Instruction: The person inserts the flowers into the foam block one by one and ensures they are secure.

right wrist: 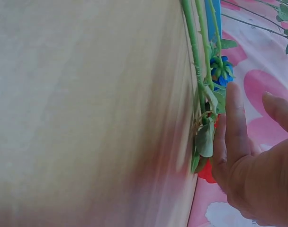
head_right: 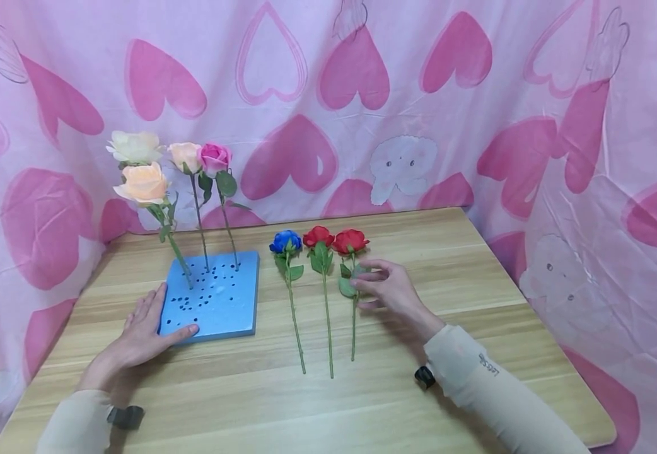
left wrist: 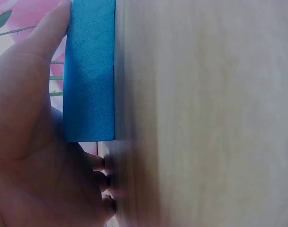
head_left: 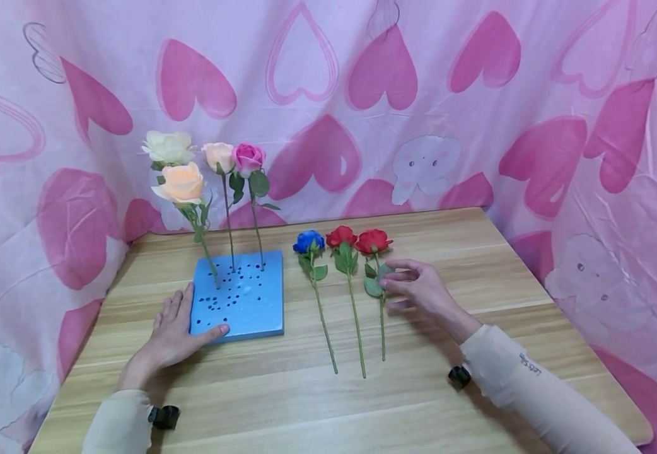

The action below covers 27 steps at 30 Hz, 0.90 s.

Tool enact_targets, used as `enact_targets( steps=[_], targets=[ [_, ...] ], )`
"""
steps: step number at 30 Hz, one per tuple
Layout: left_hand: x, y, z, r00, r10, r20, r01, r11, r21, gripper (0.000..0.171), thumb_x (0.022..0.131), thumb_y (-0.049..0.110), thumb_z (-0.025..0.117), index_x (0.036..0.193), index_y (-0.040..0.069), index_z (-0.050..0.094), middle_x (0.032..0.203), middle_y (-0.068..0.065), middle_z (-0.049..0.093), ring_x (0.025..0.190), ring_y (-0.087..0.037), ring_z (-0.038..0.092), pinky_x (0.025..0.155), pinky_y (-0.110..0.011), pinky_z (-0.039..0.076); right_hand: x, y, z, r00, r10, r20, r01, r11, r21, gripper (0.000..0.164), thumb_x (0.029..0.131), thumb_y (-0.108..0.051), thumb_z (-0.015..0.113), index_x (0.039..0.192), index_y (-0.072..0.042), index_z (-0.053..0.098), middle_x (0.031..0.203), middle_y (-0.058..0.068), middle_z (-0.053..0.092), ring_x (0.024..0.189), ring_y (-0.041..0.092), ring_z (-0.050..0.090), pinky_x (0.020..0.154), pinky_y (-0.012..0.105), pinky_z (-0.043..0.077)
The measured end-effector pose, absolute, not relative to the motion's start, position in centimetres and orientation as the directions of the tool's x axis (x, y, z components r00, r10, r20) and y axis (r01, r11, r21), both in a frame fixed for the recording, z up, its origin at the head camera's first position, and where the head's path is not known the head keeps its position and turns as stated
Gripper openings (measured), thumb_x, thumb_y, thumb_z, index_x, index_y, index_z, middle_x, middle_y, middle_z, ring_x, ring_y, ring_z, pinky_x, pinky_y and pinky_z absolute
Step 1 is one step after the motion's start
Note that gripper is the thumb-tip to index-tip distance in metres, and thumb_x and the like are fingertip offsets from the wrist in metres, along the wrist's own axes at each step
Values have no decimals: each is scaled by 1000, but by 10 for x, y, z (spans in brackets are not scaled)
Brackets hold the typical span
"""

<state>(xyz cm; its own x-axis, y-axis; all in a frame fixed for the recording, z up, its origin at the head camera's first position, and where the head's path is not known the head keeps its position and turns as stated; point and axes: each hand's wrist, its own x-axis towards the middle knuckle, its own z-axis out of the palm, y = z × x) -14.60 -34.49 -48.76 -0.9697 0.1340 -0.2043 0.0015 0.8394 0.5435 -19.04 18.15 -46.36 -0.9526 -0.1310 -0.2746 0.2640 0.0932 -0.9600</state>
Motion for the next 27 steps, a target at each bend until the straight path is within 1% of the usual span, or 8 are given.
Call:
enact_targets(
  steps=[6,13,17,21,23,27],
  targets=[
    [-146,-346,-488,-970,137,-200,6,838,546,136,96,70,75,176,1,-11,177,-44,-6,162,-68,-12,125,-86,-4,-189,182,-470,-940,-97,-327,315,122,-941,59,100,-4,83,154,0,59,145,27,66,118,33,76,87,51,69],
    [-146,-346,-488,-970,135,-202,2,837,546,136,96,70,75,176,2,-11,177,-44,-6,162,-68,-12,125,-86,-4,-188,181,-479,-933,-88,-350,336,147,-930,61,96,-4,88,149,7,59,139,27,68,105,25,81,82,48,70],
    [-147,-346,-489,-970,139,-198,9,838,545,135,96,70,75,176,2,-11,177,-44,-5,162,-68,-11,125,-86,-4,-188,182,-481,-928,-81,-365,346,187,-920,59,94,-5,90,145,9,62,134,28,72,100,25,82,79,45,70],
    [-146,-345,-489,-969,141,-202,8,837,548,135,96,69,75,176,2,-11,177,-44,-6,162,-68,-12,125,-86,-4,-187,182,-483,-925,-64,-374,352,224,-909,58,92,-6,92,142,7,66,131,25,73,94,25,82,77,43,70],
    [-146,-344,-489,-969,141,-202,8,837,548,135,96,69,75,176,3,-12,177,-44,-6,162,-68,-11,125,-86,-4,-187,182,-483,-926,-61,-374,350,241,-905,57,92,-7,93,142,6,69,130,23,73,94,23,81,76,42,70],
    [-146,-345,-488,-971,133,-201,2,839,544,135,96,70,74,176,3,-12,177,-44,-8,161,-68,-11,124,-87,-4,-187,179,-484,-933,-46,-357,326,312,-892,51,90,-11,95,136,-2,77,123,16,73,93,19,76,71,40,70]
  ],
)
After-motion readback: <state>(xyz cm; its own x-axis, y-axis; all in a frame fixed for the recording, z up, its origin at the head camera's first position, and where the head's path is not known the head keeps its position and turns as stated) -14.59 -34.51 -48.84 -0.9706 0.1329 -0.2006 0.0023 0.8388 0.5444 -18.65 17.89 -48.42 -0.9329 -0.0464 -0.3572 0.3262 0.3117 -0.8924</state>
